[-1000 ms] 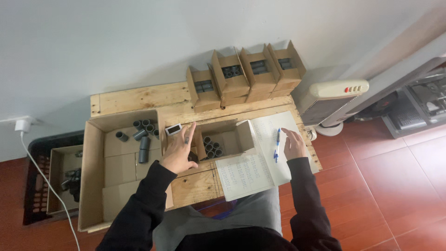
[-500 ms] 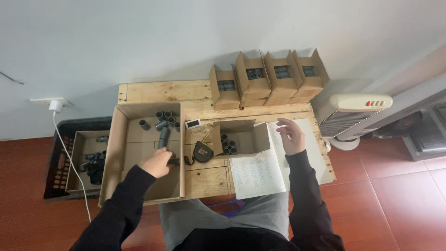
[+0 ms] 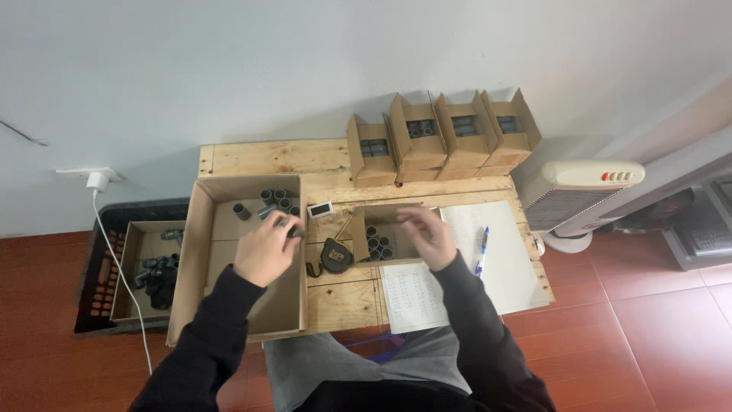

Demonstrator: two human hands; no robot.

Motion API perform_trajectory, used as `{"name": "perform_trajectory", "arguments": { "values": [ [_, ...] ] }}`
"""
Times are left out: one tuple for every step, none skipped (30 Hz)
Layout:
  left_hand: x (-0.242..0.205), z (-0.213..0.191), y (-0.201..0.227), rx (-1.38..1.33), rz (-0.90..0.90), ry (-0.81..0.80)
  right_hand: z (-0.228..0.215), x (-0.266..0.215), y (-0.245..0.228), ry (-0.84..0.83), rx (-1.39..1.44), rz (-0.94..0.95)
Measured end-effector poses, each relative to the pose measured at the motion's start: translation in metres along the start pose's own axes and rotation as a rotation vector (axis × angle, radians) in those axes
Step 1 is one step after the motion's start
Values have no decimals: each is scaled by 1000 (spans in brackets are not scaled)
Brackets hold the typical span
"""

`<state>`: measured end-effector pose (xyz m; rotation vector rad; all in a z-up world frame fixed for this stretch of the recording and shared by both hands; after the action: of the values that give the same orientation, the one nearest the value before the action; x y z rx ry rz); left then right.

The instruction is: The person repeatedly picks up small gray pipe fittings from a cardboard box, measures their length with a yellow tape measure, and records the measurements in a notebook. The person handles each fitting one at a time, measures it, writes down the value, and places the fitting back into the box.

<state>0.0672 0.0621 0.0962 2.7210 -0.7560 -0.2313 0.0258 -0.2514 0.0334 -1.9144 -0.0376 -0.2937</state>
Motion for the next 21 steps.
{"name": "perform_trajectory", "arguments": {
  "values": [
    [4, 9, 9, 1, 0, -2, 16, -1, -18, 0, 1, 2],
    [9, 9, 22, -12, 48, 105, 37, -3, -36, -62, 58, -7],
    [12, 9, 36, -26, 95, 213, 58, -4, -55, -126, 113, -15],
    [15, 15, 39, -28, 94, 212, 67, -5, -56, -126, 113, -13],
    [15, 8, 47, -94, 169, 361, 78, -5, -59, -146, 133, -22],
    [13, 2, 54, -162, 244, 510, 89, -5, -61, -166, 154, -31],
    [16, 5, 58, -159, 245, 512, 91, -3, -58, -165, 156, -35],
    [16, 2, 61, -265, 272, 599, 93, 0, -52, -148, 179, -2],
    [16, 0, 63, -376, 300, 683, 93, 2, -46, -129, 201, 33],
    [18, -4, 67, -374, 303, 681, 93, 6, -49, -126, 202, 33],
    [15, -12, 71, -382, 312, 746, 93, 7, -45, -123, 329, 128],
    [11, -19, 74, -388, 322, 811, 94, 8, -40, -120, 456, 223],
    [14, -17, 76, -391, 321, 809, 97, 11, -26, -119, 455, 226],
    [17, -14, 80, -411, 342, 797, 104, 12, -6, -153, 623, 315],
    [20, -11, 83, -430, 361, 787, 112, 13, 11, -188, 792, 402],
    [21, -12, 86, -432, 360, 786, 111, 16, 17, -188, 790, 403],
    [23, -12, 87, -466, 351, 762, 110, 21, 21, -174, 788, 397],
    [26, -12, 89, -500, 342, 737, 108, 27, 26, -161, 785, 391],
    [28, -6, 84, -498, 342, 739, 101, 33, 25, -162, 785, 389],
    [35, 6, 78, -446, 287, 660, 85, 41, 21, -85, 707, 316],
    [42, 17, 72, -393, 233, 580, 69, 49, 17, -9, 628, 242]
  ]
}}
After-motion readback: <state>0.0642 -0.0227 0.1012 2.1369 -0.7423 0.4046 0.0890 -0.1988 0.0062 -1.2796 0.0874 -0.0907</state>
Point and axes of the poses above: each hand's wrist, its own x-axis towards the middle knuckle, its own z-axis out of the palm, y = z × x, the point moved 9 cm from there along x, towards the middle knuckle, and after that the axes turned 6 degrees about z, right-handed, at the moved point
